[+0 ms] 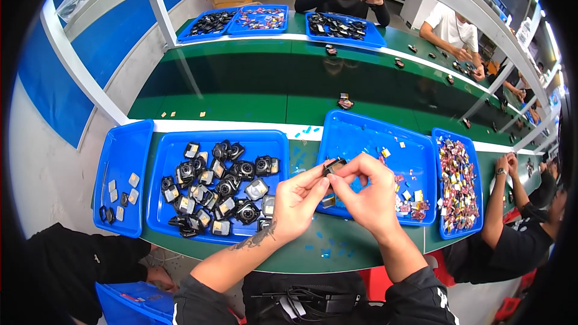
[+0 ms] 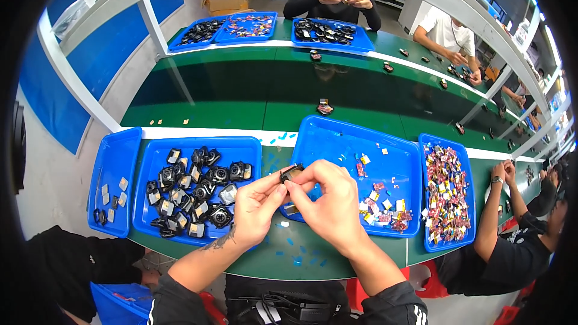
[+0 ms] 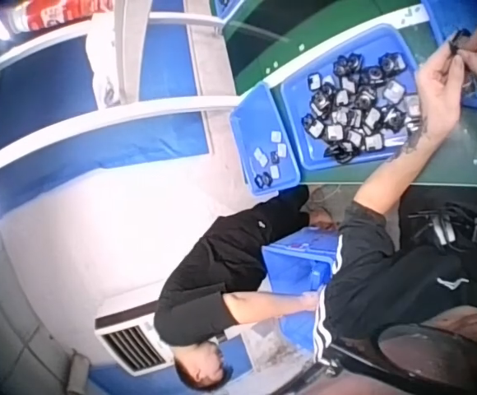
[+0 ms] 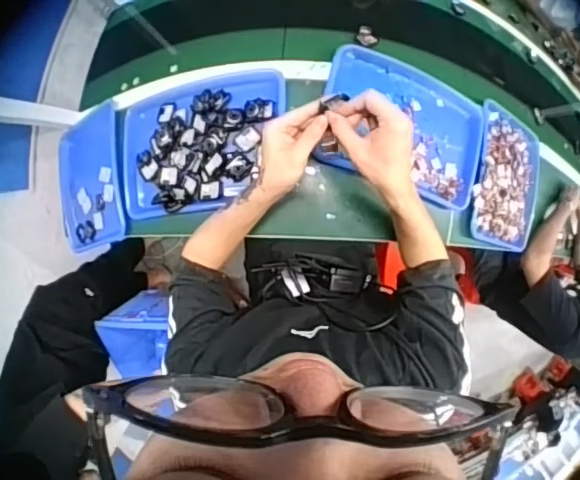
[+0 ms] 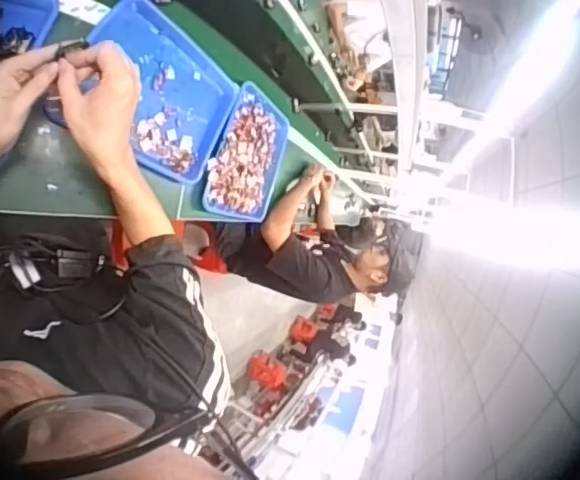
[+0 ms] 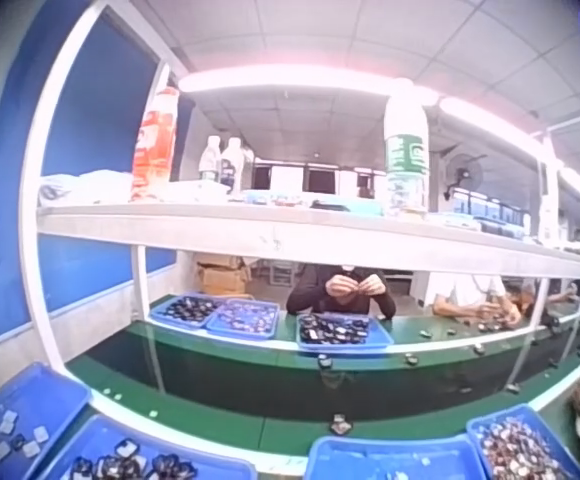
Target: Assemble small electronic modules by combining printed circuit boards with plastic housings and screens.
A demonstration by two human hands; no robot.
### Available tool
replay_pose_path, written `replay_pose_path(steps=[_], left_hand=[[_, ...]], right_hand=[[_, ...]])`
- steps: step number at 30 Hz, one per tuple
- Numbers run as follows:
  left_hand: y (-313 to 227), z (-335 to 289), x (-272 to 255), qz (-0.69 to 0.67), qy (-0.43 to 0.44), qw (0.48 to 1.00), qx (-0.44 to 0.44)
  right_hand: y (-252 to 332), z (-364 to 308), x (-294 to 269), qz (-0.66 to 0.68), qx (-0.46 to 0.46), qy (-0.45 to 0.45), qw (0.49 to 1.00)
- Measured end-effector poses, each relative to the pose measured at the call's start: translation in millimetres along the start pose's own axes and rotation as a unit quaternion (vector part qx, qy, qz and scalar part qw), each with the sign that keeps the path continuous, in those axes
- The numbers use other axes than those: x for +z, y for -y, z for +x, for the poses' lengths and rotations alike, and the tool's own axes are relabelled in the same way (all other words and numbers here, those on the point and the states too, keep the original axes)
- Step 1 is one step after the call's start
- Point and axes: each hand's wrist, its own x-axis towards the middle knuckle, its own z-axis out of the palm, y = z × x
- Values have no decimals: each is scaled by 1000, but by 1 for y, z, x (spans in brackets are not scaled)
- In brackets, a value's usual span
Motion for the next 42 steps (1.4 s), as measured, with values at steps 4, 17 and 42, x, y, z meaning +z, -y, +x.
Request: replay_pose_path(steps=[4,17,42], left_hand=[[-8,2,0,-8,13,1000,-2],[-32,7,-10,335,99,916,195],[-19,2,1,35,19,998,-44]], right_hand=[[-2,6,-3,-6,-22,16,1000],[-10,-23,-10,354,170,67,917],[-12,-35,15,260,73,-87,959]])
